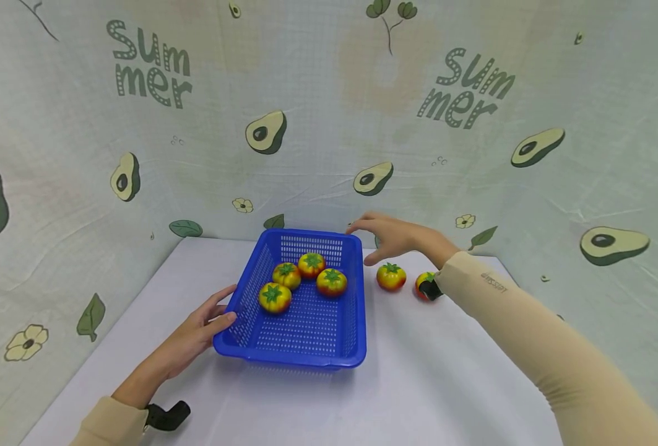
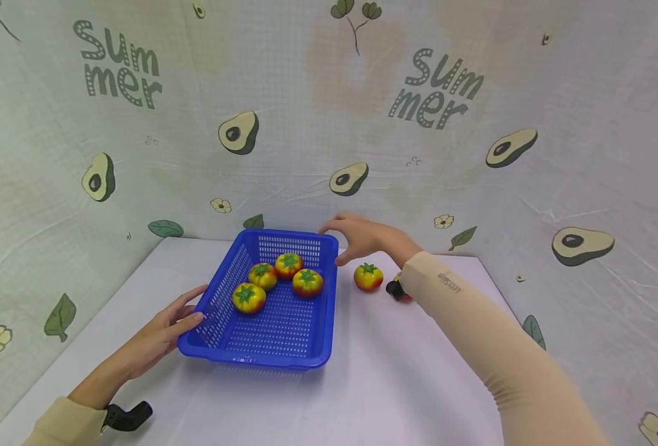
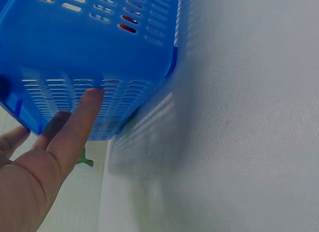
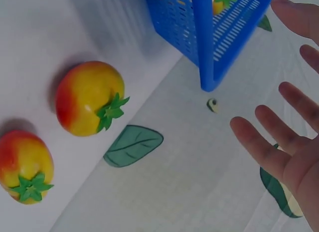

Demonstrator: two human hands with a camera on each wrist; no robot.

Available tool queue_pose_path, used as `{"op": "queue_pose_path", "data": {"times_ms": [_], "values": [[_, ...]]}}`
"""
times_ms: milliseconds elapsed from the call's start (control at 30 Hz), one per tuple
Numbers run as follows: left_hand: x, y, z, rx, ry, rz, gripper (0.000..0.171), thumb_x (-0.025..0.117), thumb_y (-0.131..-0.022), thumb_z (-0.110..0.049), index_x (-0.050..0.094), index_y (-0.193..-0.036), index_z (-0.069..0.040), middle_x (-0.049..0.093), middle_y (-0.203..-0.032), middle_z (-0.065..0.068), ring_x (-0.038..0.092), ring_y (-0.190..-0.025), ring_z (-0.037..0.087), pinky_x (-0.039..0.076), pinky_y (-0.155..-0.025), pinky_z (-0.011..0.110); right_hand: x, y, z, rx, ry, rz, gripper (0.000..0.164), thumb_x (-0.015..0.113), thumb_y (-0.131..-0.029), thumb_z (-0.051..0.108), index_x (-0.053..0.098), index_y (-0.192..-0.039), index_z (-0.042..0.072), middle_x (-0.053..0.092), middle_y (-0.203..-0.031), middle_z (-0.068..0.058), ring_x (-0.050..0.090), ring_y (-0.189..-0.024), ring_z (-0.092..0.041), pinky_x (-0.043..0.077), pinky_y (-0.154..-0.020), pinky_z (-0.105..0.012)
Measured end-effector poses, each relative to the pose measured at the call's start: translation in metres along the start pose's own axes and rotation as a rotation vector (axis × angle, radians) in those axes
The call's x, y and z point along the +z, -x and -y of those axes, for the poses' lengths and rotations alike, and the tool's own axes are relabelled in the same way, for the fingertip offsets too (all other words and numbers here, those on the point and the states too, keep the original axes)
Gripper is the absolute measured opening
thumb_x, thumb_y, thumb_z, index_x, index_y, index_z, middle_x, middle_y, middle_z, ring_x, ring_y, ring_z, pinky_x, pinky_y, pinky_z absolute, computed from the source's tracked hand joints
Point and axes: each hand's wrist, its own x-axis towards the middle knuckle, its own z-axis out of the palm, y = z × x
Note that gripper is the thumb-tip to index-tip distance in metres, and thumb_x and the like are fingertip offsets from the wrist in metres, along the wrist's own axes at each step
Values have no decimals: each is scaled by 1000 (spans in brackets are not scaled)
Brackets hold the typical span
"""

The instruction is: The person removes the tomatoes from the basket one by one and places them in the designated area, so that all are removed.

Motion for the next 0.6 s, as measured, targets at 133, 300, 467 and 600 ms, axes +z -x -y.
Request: {"op": "queue_pose_path", "data": {"times_ms": [133,300,467,600], "values": [[1,-1,0,1,0,1,73,56,-111,-35,16,-171,-25,36,-161,30,56,-135,41,55,-107,53,6,-11,0,-22,-21,21,70,87,-90,20,57,-153,19,48,-157,-16,47,-144,-38,44,-116,-60],[1,-1,0,6,-1,2,73,56,-111,-35,16,-171,-25,36,-161,29,56,-135,40,55,-107,52,16,-23,-1,-45,-77,61,71,87,-90,21,57,-153,19,47,-157,-18,48,-142,-41,47,-114,-58],[1,-1,1,9,-4,0,74,56,-111,-35,16,-171,-25,36,-161,29,57,-133,39,56,-106,52,27,-34,-3,-54,-113,79,69,87,-89,19,59,-152,18,49,-156,-15,50,-139,-37,48,-113,-54],[0,-1,2,9,1,-1,73,56,-111,-35,16,-171,-25,36,-161,29,58,-133,39,56,-105,52,35,-42,-4,-59,-132,89,67,86,-90,16,59,-151,18,52,-156,-12,53,-139,-36,50,-112,-52]]}}
